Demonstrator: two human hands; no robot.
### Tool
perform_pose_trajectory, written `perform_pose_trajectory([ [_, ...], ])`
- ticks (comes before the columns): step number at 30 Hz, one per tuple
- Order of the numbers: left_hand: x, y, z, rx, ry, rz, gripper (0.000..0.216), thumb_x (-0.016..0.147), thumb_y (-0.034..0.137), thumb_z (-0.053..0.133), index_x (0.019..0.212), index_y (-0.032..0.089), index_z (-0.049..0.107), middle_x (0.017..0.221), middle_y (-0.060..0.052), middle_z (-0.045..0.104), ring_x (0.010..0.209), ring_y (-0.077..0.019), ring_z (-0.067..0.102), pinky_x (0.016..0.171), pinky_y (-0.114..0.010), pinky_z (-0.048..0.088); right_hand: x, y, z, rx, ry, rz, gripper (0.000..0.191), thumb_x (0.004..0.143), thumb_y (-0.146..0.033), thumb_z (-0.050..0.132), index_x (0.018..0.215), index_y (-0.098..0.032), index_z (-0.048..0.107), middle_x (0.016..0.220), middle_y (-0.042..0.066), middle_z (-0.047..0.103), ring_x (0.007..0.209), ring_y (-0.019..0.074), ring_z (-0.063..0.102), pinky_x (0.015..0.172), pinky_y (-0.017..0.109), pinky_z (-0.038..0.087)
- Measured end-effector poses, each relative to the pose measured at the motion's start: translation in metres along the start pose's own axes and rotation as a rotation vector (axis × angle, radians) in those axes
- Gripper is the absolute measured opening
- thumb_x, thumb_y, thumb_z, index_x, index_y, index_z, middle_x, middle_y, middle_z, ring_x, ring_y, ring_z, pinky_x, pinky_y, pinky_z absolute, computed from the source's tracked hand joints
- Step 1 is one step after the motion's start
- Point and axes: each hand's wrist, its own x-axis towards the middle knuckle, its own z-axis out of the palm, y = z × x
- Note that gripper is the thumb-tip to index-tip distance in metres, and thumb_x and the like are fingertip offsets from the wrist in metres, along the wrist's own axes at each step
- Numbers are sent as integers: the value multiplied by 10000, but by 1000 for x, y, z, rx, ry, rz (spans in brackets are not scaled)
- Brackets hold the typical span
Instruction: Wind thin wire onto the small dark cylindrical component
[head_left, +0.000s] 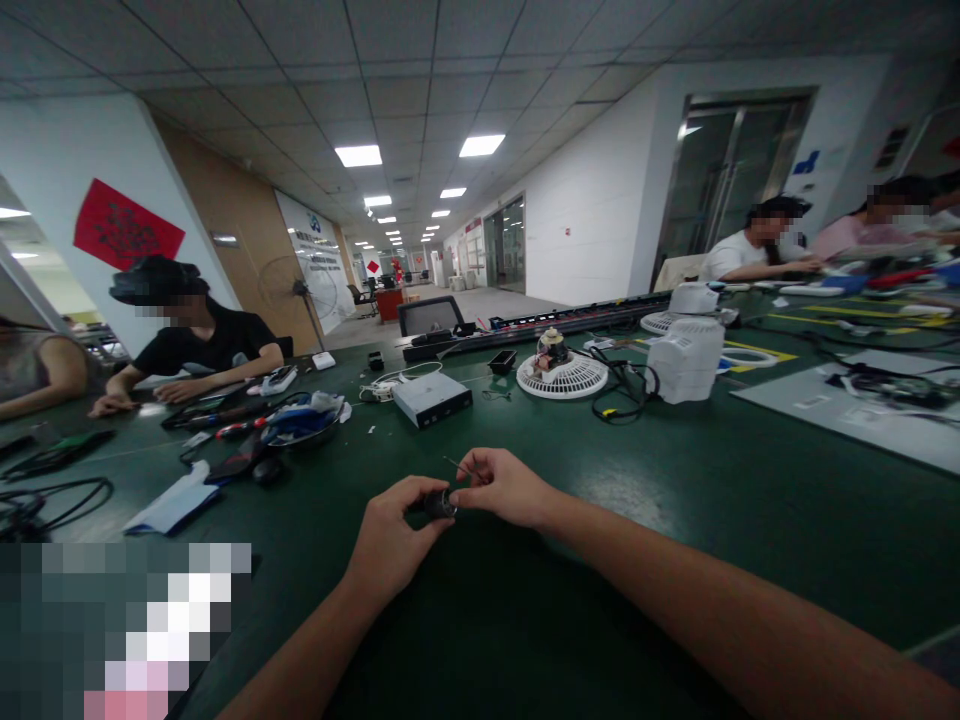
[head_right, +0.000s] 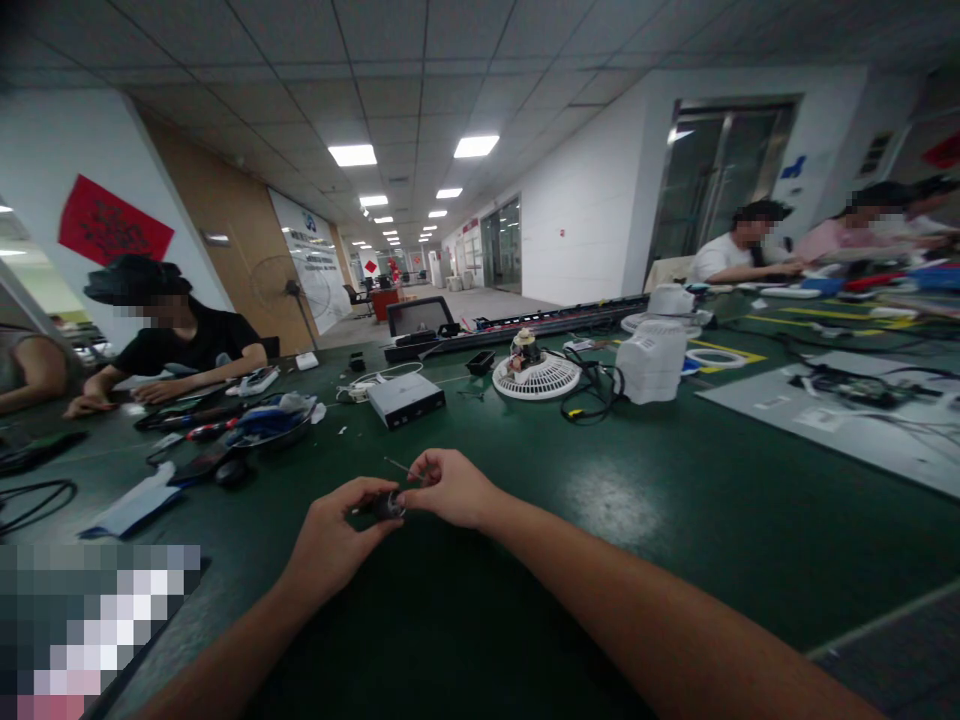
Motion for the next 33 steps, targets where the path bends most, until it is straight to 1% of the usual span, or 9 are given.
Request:
perform_pose_trajectory([
  [3, 2, -2, 0, 46, 44, -80, 312, 705, 211, 716, 1015, 241, 700, 986, -27, 732, 901, -215, 682, 847, -374, 545, -1, 0, -15, -174, 68, -80, 155, 796, -207, 660, 918, -151, 583, 713, -28, 562, 622, 103, 510, 563, 223, 388],
  [5, 3, -3, -2, 67, 68, -148, 328, 698, 242, 721, 1024, 224, 692, 958, -33, 735, 860, -220, 691, 802, -371, 555, -3, -1, -24, -400, 102, -190, 125, 834, -234, 621, 936, -162, 609, 755, -5, 597, 662, 119, 534, 590, 236, 391],
  [8, 3, -6, -6, 66, 92, -233, 338, 712, 300, 714, 1035, 209, 674, 898, -34, 737, 779, -217, 698, 701, -344, 556, -7, -4, -33, -632, 67, -238, 147, 883, -265, 562, 921, -175, 672, 781, 21, 650, 683, 139, 569, 613, 255, 394],
  [10, 3, -7, -7, 51, 95, -260, 331, 724, 309, 702, 1036, 206, 658, 865, -29, 733, 743, -210, 696, 662, -329, 544, -9, -7, -34, -707, 56, -265, 179, 893, -268, 550, 932, -186, 704, 813, 32, 682, 711, 149, 591, 634, 260, 400],
  [14, 2, -6, -5, 56, 56, -219, 273, 718, 260, 686, 982, 201, 649, 829, -15, 716, 721, -198, 682, 642, -312, 517, -11, -10, -30, -789, 35, -383, 205, 890, -268, 561, 981, -195, 729, 874, 39, 704, 779, 160, 610, 698, 270, 419],
  [18, 1, -3, -2, 85, 22, -139, 237, 718, 233, 672, 952, 210, 647, 894, -21, 704, 761, -195, 666, 679, -322, 514, -12, -7, -26, -939, 31, -471, 232, 901, -274, 546, 1019, -214, 736, 881, 54, 693, 842, 187, 599, 746, 297, 417],
  [22, 1, -4, -1, 103, 36, -108, 223, 726, 212, 658, 949, 221, 647, 921, -24, 695, 813, -204, 662, 735, -337, 523, -15, -7, -24, -1048, 7, -505, 251, 901, -273, 526, 1031, -229, 736, 858, 57, 675, 819, 193, 587, 691, 296, 399],
  [26, 0, -6, -1, 117, 6, -86, 240, 724, 180, 637, 959, 228, 646, 922, -26, 694, 850, -215, 662, 782, -352, 524, -19, -11, -20, -1061, -46, -515, 242, 886, -272, 529, 998, -228, 739, 837, 49, 669, 796, 182, 587, 674, 288, 386],
  [33, 0, -4, 0, 137, -10, -104, 252, 728, 181, 625, 975, 224, 653, 925, -28, 690, 864, -219, 654, 802, -347, 504, -18, -12, -14, -1072, 8, -397, 223, 881, -297, 524, 951, -218, 721, 857, 45, 692, 804, 189, 615, 696, 291, 397],
])
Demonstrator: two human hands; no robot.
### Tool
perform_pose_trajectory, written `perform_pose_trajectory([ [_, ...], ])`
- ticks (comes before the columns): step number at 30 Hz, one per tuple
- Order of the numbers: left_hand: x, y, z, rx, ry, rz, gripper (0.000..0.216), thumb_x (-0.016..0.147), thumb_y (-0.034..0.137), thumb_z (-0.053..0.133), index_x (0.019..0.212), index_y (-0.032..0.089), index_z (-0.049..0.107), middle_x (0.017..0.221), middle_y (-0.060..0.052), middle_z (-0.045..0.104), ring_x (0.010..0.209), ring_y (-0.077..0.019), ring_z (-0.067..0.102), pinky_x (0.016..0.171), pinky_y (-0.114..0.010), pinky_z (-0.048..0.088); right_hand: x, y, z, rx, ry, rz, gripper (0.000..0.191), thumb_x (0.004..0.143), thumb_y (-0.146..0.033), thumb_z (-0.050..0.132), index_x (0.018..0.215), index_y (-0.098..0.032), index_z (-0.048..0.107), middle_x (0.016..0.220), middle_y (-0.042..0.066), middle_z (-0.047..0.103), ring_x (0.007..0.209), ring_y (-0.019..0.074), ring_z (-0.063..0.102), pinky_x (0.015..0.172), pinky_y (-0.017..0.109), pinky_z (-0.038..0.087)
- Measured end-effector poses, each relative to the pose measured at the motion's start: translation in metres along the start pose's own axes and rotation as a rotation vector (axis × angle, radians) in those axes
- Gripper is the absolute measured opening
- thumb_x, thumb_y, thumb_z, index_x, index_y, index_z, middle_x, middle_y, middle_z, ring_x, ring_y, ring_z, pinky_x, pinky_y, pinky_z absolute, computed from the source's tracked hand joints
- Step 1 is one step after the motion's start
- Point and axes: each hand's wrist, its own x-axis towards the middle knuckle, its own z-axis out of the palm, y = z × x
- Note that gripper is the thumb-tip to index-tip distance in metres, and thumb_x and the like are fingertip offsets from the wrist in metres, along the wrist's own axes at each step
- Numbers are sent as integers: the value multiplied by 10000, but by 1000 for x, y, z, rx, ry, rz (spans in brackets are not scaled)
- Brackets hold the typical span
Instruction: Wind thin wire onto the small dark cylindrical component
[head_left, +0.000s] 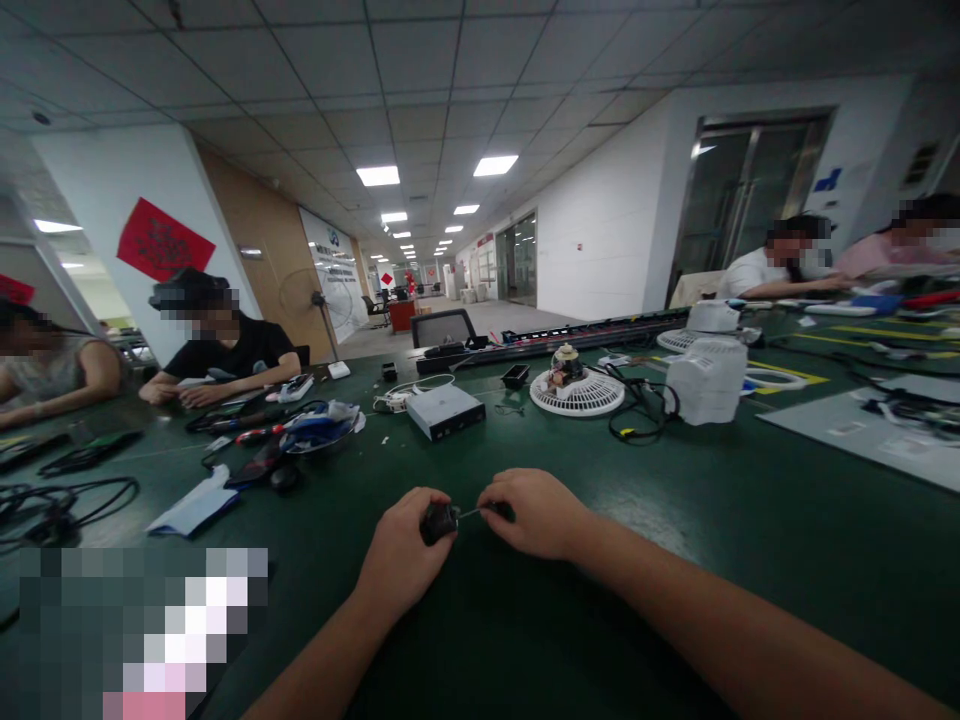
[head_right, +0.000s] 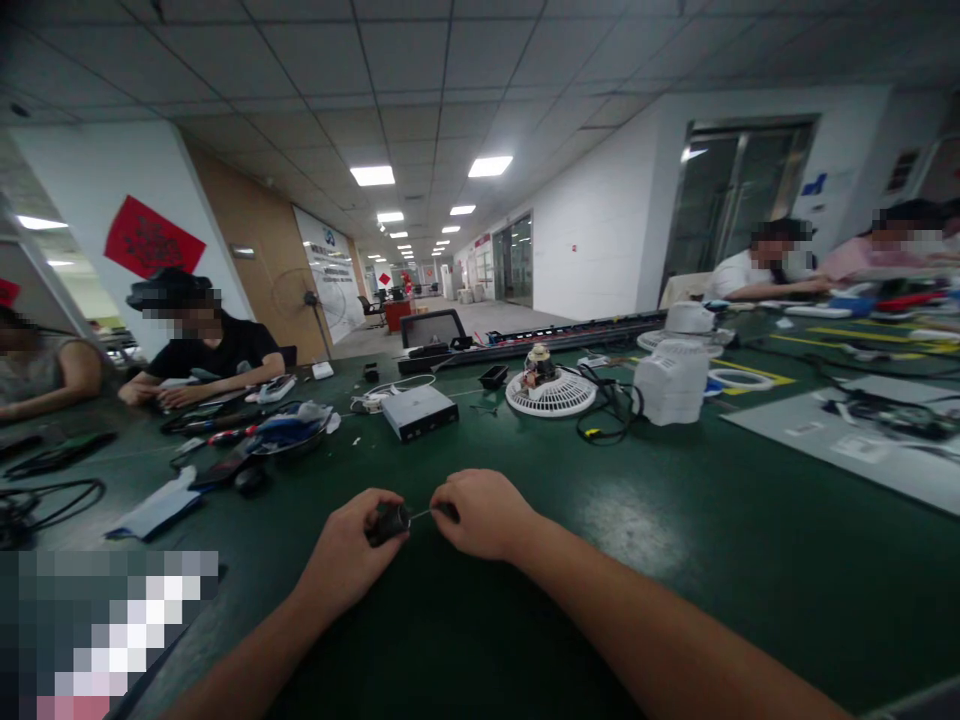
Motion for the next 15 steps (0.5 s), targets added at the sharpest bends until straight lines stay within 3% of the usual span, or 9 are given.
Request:
perform_pose_trajectory([
  [7, -1, -1, 1, 32, -37, -18, 267, 769, 223, 609, 1030, 230, 664, 1013, -35, 679, 927, -221, 638, 838, -348, 480, 0, 7, -7, -53, -180, 237, 291, 944, -313, 427, 898, -191, 688, 833, 90, 704, 766, 229, 648, 646, 310, 410],
  [10, -2, -1, 1, 62, -51, -50, 302, 777, 257, 617, 1074, 233, 666, 1063, -44, 677, 977, -236, 631, 867, -364, 473, 3, 11, -2, -9, -93, 312, 286, 952, -258, 400, 915, -167, 668, 900, 107, 704, 843, 238, 653, 709, 323, 430],
  [12, -1, -2, 1, 87, -46, -65, 313, 783, 268, 614, 1089, 233, 668, 1082, -49, 677, 993, -243, 629, 877, -372, 471, 8, 9, 6, 140, 6, 304, 268, 954, -243, 405, 972, -176, 664, 986, 89, 699, 923, 212, 641, 756, 302, 436],
  [15, 1, -4, 2, 121, -30, -90, 324, 787, 271, 611, 1100, 216, 670, 1082, -61, 683, 994, -247, 631, 883, -380, 471, 17, 3, 20, 326, 36, 363, 191, 870, -321, 578, 971, -193, 679, 900, 48, 709, 787, 176, 646, 660, 270, 441],
])
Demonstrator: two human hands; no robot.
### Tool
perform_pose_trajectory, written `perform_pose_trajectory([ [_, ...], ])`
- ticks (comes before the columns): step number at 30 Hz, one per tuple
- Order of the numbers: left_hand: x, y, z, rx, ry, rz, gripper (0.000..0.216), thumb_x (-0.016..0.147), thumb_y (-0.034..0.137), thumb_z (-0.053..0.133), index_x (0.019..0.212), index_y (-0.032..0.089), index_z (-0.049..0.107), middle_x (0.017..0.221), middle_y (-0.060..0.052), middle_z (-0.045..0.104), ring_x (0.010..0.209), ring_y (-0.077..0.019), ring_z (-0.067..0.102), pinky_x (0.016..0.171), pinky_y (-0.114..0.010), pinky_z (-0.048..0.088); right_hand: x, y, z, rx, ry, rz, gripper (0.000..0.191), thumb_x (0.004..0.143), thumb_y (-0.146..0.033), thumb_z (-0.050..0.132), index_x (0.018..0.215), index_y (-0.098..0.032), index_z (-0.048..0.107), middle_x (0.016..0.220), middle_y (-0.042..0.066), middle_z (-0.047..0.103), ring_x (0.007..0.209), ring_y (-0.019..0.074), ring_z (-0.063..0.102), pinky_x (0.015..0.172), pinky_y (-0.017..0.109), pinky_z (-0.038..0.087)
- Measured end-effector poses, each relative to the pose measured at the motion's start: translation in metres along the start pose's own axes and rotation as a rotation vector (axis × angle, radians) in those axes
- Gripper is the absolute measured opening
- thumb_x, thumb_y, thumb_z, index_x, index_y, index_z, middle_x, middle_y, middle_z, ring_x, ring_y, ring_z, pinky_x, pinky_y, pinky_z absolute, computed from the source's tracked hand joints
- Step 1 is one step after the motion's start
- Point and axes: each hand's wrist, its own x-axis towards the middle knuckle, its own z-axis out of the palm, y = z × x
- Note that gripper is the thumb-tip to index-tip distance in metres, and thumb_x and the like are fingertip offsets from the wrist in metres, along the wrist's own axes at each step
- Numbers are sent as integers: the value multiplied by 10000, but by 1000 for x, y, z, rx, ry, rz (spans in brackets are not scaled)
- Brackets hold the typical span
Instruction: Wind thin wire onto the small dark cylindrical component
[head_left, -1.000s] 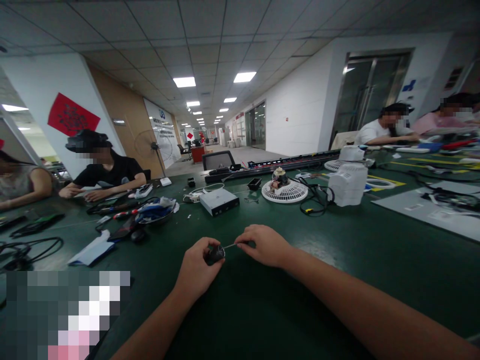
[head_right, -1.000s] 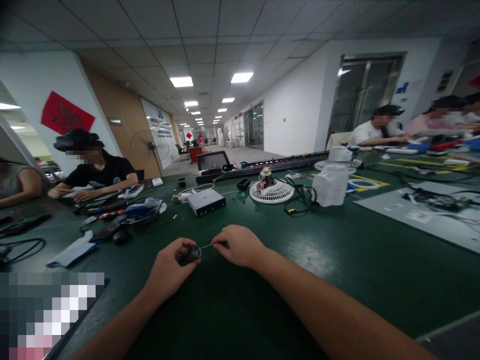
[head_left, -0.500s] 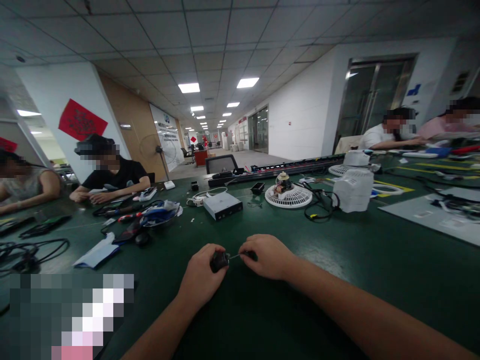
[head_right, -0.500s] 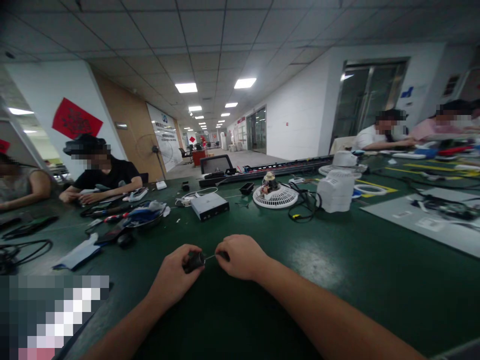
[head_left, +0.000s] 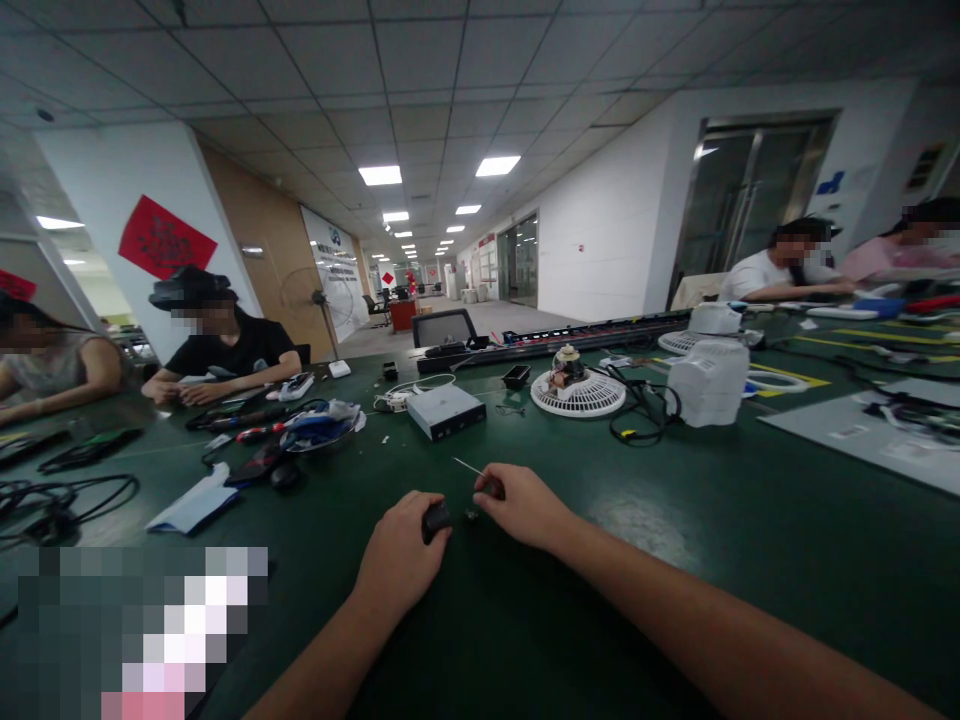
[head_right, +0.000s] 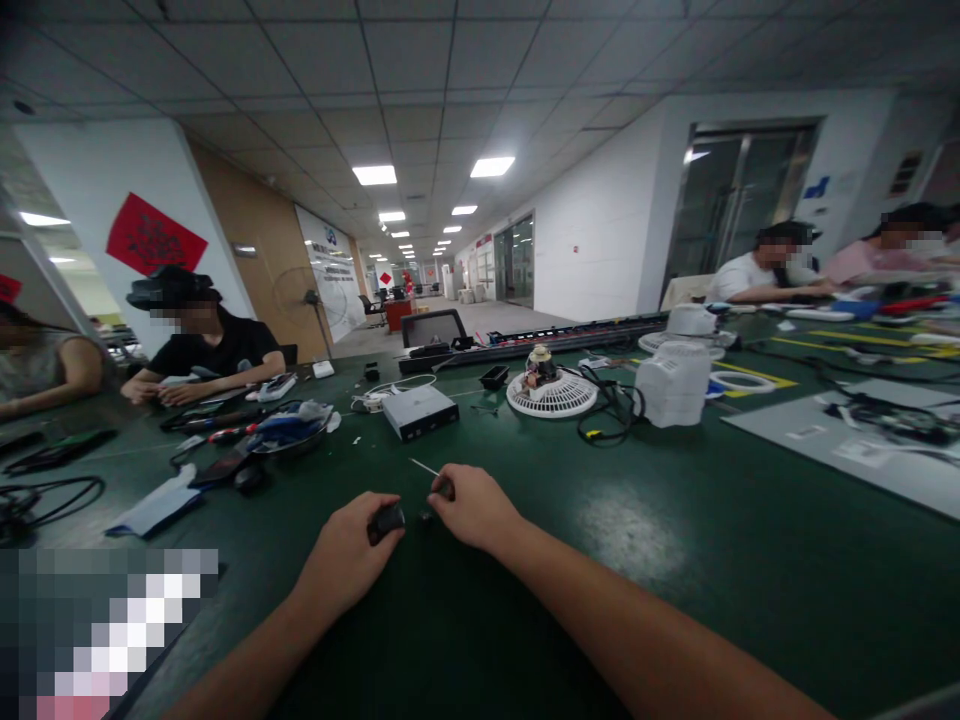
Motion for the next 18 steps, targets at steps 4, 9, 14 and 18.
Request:
perform_pose_trajectory([
  [4, 2, -5, 1, 17, 5, -12, 327, 802, 290, 604, 1111, 201, 670, 1087, -73, 687, 997, -255, 633, 889, -395, 471, 3, -3, 11, 47, -64, -17, 175, 744, -318, 723, 886, -216, 723, 850, 17, 720, 763, 174, 649, 642, 269, 443],
  [9, 4, -7, 1, -54, -24, 19, 346, 782, 269, 643, 1126, 243, 669, 1104, -48, 698, 1025, -249, 635, 923, -397, 467, -1, 2, 1, 182, -52, -35, 133, 733, -272, 736, 854, -218, 750, 803, 6, 720, 748, 166, 646, 646, 269, 452],
  [14, 3, -2, -2, -162, -65, 87, 339, 751, 237, 690, 1086, 287, 679, 1078, -9, 716, 1011, -230, 646, 907, -366, 476, -4, -1, -4, 326, -2, -115, 183, 736, -208, 737, 918, -203, 751, 837, 15, 727, 774, 159, 644, 704, 273, 464],
  [18, -2, 4, -4, -250, -87, 134, 310, 732, 283, 732, 1030, 265, 649, 1011, -3, 713, 948, -218, 651, 832, -343, 488, -6, -5, -1, 234, 57, -208, 140, 711, -216, 772, 850, -213, 761, 809, 12, 692, 763, 158, 606, 671, 270, 432],
])
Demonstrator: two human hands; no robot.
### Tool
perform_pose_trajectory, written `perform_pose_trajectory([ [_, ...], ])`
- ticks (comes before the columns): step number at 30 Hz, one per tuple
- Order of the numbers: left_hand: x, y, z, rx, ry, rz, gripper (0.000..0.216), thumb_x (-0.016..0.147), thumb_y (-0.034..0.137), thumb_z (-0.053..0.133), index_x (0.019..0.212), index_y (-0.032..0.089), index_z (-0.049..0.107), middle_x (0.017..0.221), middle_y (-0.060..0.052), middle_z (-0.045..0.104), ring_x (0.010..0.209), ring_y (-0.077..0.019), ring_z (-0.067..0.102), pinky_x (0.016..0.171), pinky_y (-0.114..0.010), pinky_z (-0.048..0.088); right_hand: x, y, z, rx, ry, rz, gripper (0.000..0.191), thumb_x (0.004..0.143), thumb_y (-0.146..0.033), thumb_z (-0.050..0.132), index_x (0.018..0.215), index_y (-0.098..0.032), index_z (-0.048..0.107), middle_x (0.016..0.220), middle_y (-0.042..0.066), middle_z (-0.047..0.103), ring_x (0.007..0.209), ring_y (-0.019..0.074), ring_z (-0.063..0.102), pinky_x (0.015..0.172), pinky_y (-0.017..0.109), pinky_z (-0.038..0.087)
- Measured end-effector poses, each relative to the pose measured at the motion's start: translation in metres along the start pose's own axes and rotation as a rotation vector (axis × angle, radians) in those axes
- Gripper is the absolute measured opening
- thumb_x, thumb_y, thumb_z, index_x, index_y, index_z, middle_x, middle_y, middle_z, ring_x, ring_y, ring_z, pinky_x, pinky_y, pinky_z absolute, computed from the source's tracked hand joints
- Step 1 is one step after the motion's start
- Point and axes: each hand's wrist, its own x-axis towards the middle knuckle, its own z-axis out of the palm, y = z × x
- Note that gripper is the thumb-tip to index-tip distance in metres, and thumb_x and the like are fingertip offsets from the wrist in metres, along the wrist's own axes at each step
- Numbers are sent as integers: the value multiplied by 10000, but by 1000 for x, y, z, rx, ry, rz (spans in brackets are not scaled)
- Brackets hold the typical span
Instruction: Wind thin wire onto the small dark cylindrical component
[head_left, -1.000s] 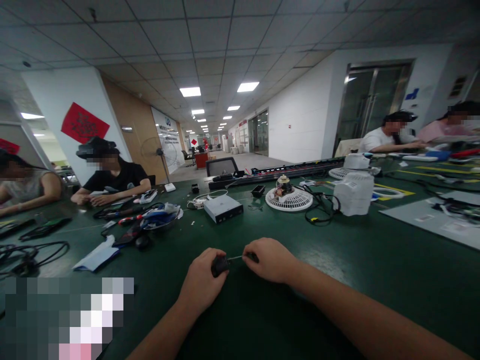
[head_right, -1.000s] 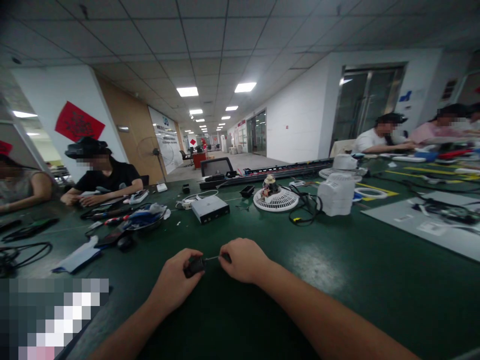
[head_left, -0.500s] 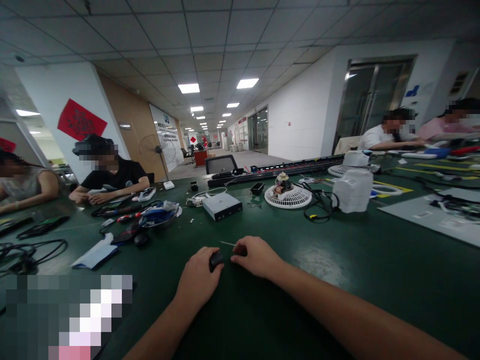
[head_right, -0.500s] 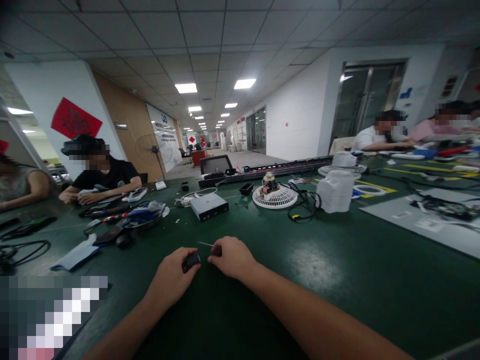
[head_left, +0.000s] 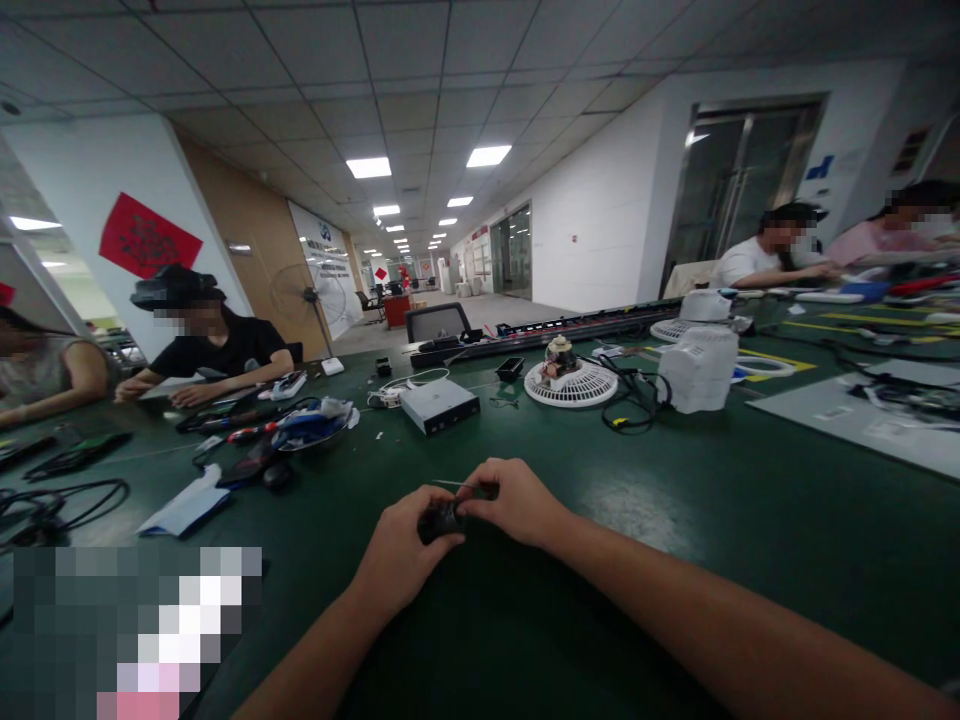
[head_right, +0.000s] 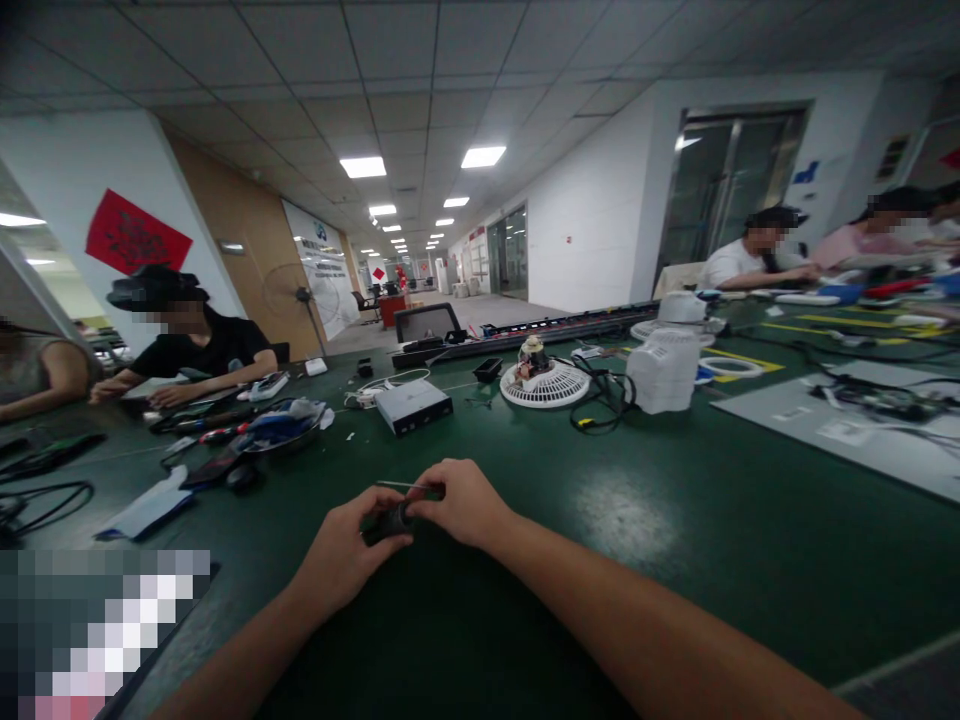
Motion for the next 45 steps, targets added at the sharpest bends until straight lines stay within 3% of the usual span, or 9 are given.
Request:
perform_pose_trajectory([
  [5, -2, 5, -2, -66, 23, -33, 286, 709, 285, 746, 950, 225, 603, 942, -16, 708, 900, -221, 659, 777, -333, 491, -2, 0, 1, 58, -28, -24, 116, 702, -227, 793, 804, -197, 744, 773, -6, 665, 727, 138, 585, 644, 247, 417],
  [11, -2, 7, -2, -68, 13, -70, 261, 717, 268, 723, 923, 221, 569, 911, 0, 701, 872, -209, 659, 766, -327, 487, -5, -7, -5, -13, -69, -207, 78, 789, -178, 714, 867, -179, 727, 820, 12, 640, 791, 142, 584, 714, 254, 426],
  [17, -1, 8, -1, -112, 35, -61, 276, 734, 274, 723, 938, 218, 545, 928, 1, 697, 907, -202, 664, 815, -336, 503, -7, -9, -7, -9, -10, -223, 67, 844, -190, 648, 892, -170, 690, 830, 24, 629, 817, 154, 577, 727, 267, 433],
  [22, -2, 5, -2, -150, -12, -43, 280, 719, 251, 743, 913, 211, 545, 903, 4, 706, 865, -187, 672, 787, -319, 515, -7, -7, -4, 33, -56, -253, 29, 793, -173, 702, 814, -168, 683, 835, 16, 625, 808, 144, 581, 721, 257, 432],
  [27, -3, 0, 0, -228, 1, -1, 287, 698, 183, 752, 818, 208, 492, 971, -20, 714, 952, -196, 669, 863, -344, 518, -5, -6, -1, 115, -14, -25, 236, 676, -245, 804, 824, -163, 639, 769, -17, 607, 688, 121, 538, 609, 238, 403],
  [34, -2, 2, -3, -249, 13, 34, 271, 695, 193, 753, 839, 204, 524, 1004, -44, 719, 988, -217, 676, 899, -391, 538, -1, -1, 9, 421, -204, 234, 356, 726, -311, 768, 988, -141, 597, 773, -2, 624, 655, 116, 554, 571, 230, 421],
  [37, -1, 2, -3, -168, 36, -20, 251, 704, 217, 743, 864, 209, 549, 1006, -38, 721, 974, -220, 681, 893, -406, 544, 0, -1, 7, 314, -124, 224, 377, 792, -317, 713, 1096, -152, 562, 768, -1, 618, 638, 118, 542, 555, 231, 409],
  [41, 2, -2, -4, -84, 122, -99, 301, 700, 224, 730, 949, 217, 561, 987, -23, 725, 929, -214, 690, 878, -399, 543, 0, 2, -12, -29, 26, 82, 155, 918, -210, 512, 1040, -162, 594, 848, 36, 649, 727, 138, 571, 654, 266, 418],
  [45, 4, -8, -6, -20, 154, -151, 325, 691, 241, 725, 977, 209, 573, 927, -24, 724, 862, -216, 696, 805, -371, 556, -2, 9, -34, -326, -129, -170, 176, 896, -218, 565, 1014, -206, 695, 957, 49, 660, 833, 167, 588, 744, 295, 411],
])
